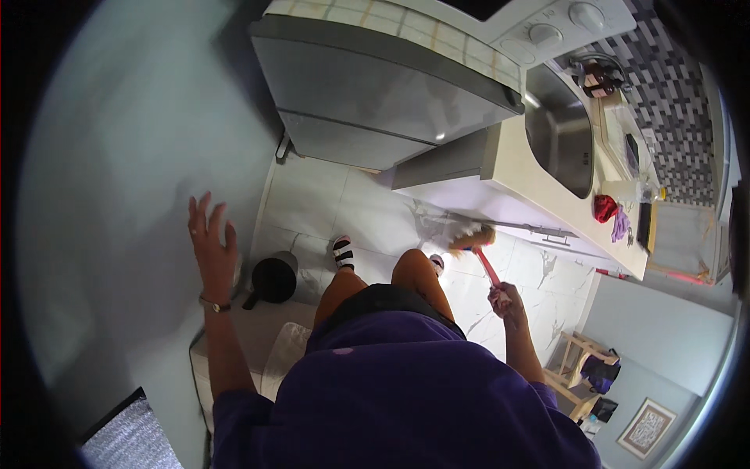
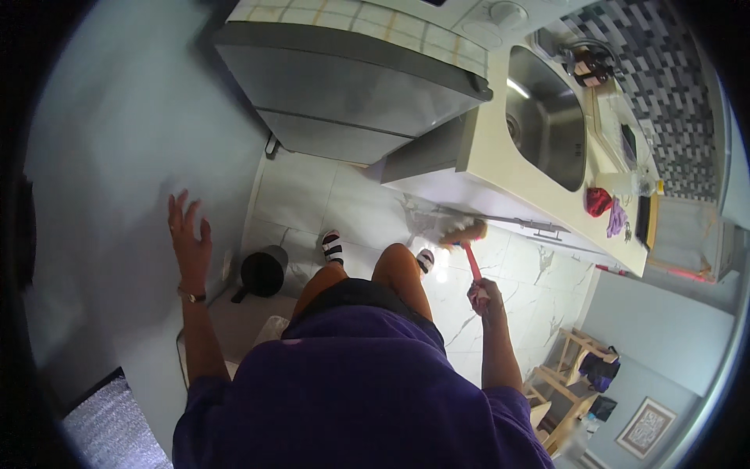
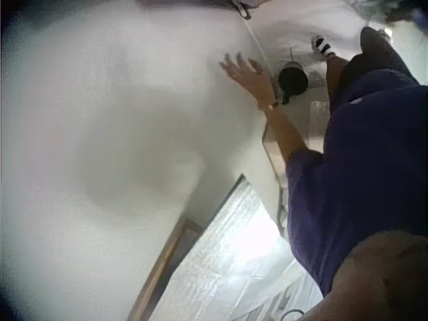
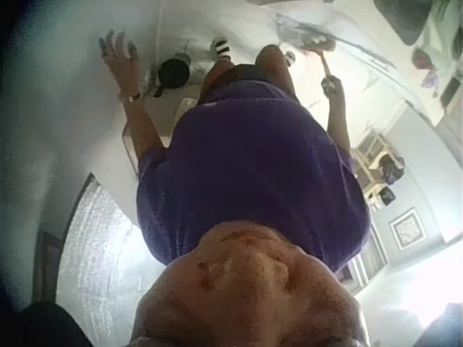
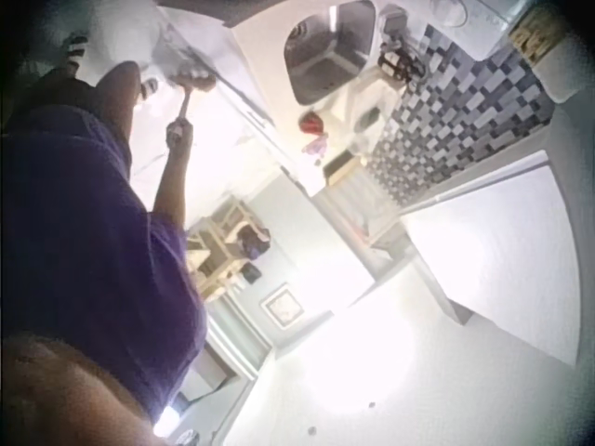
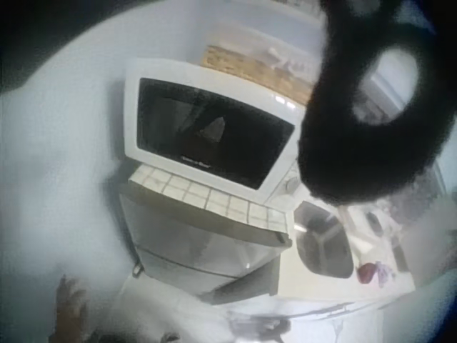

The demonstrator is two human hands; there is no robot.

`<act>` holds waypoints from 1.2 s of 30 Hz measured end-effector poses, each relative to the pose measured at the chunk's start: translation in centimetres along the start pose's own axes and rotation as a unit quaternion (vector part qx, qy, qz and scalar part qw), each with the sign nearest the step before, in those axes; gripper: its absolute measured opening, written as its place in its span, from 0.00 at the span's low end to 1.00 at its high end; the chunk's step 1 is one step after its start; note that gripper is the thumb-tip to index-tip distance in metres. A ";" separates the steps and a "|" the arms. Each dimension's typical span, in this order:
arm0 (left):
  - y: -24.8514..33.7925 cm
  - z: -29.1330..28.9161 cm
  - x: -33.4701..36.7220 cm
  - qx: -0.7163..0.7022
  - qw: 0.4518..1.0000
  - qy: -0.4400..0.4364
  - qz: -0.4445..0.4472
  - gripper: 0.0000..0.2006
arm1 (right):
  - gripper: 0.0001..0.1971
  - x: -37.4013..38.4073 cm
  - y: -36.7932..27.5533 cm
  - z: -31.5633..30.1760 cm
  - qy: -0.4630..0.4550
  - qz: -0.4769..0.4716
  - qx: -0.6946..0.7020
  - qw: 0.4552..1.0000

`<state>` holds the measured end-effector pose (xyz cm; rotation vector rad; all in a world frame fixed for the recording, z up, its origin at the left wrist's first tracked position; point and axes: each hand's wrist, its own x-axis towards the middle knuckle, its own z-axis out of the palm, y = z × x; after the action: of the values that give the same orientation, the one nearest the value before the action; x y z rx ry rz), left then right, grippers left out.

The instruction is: The person sweeps a tiled floor using a broom, moving objects such as a trash bin, chairs, and a bag to reach the area underneath before continuing to sweep the floor toward the doorway.

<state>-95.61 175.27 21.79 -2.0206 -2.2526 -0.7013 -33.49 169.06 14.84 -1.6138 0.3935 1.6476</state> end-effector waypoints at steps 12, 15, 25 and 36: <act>6.5 10.2 -3.4 -0.117 0.973 -0.189 0.054 0.13 | 0.05 -12.4 7.2 11.2 -0.199 0.188 -0.078 0.959; 9.5 11.8 -2.9 -0.125 0.954 -0.258 0.093 0.12 | 0.03 -6.8 9.7 9.5 -0.178 0.212 -0.028 0.961; 15.3 13.9 -5.7 -0.136 0.899 -0.390 0.145 0.14 | 0.04 11.0 6.8 -17.3 0.000 0.051 -0.191 0.980; 20.1 15.9 -8.0 -0.121 0.911 -0.361 0.158 0.14 | 0.05 11.1 5.2 -28.7 0.184 -0.230 -0.248 0.923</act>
<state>-70.99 174.35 11.11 -3.0793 -2.0895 -0.2165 -15.73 149.12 -1.40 -2.1987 -0.2427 1.1277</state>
